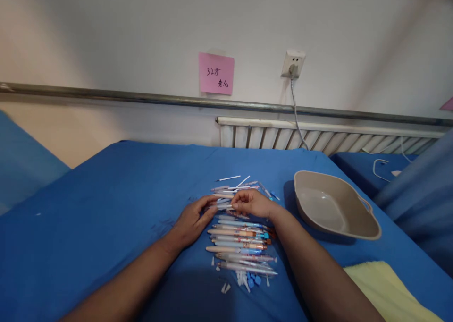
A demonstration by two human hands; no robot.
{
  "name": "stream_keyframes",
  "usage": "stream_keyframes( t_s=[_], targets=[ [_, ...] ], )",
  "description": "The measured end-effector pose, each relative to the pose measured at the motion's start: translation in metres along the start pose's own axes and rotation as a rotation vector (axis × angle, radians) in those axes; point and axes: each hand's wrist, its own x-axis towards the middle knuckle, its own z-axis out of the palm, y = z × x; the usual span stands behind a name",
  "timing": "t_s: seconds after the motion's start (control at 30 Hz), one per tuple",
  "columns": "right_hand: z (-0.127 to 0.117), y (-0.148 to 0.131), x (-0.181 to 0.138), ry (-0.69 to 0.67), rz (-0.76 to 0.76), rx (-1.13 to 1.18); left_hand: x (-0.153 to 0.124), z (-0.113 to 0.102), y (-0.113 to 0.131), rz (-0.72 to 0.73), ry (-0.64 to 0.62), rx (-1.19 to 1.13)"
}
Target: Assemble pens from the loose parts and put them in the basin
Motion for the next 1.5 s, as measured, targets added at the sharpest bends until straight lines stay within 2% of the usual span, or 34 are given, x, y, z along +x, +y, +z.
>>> stream_keyframes(
  t_s=[0.1, 0.23, 0.3, 0.47, 0.63, 0.83, 1.03, 1.17, 1.37, 1.5],
  targets=[
    [0.000, 0.000, 0.000, 0.004, 0.006, -0.005, 0.000, 0.001, 0.000, 0.067, 0.043, 0.022],
    [0.000, 0.000, 0.000, 0.003, -0.001, -0.003, 0.000, 0.001, -0.001, -0.034, -0.014, -0.005],
    [0.001, 0.000, 0.000, 0.002, -0.004, -0.001, 0.000, 0.000, 0.000, -0.048, -0.003, -0.009],
    [0.000, 0.000, 0.000, -0.001, -0.011, -0.011, 0.001, -0.001, 0.003, 0.041, 0.051, 0.030],
    [0.002, 0.000, 0.000, -0.001, -0.012, -0.018, 0.001, -0.002, 0.001, -0.100, -0.006, 0.024],
    [0.000, 0.002, 0.001, 0.008, -0.025, -0.015, 0.001, -0.001, 0.005, 0.034, 0.042, 0.027],
    [0.000, 0.003, 0.002, 0.011, -0.035, -0.043, 0.002, -0.004, 0.004, -0.161, 0.014, 0.000],
    [-0.003, 0.001, 0.000, 0.031, -0.039, -0.067, 0.003, -0.005, 0.000, -0.218, 0.110, -0.071],
    [-0.021, 0.001, -0.005, 0.094, 0.006, -0.088, 0.004, -0.009, -0.001, -0.265, 0.440, -0.176],
    [-0.028, 0.004, -0.008, 0.110, 0.043, -0.089, 0.003, -0.010, 0.000, -0.239, 0.562, -0.192]
  ],
)
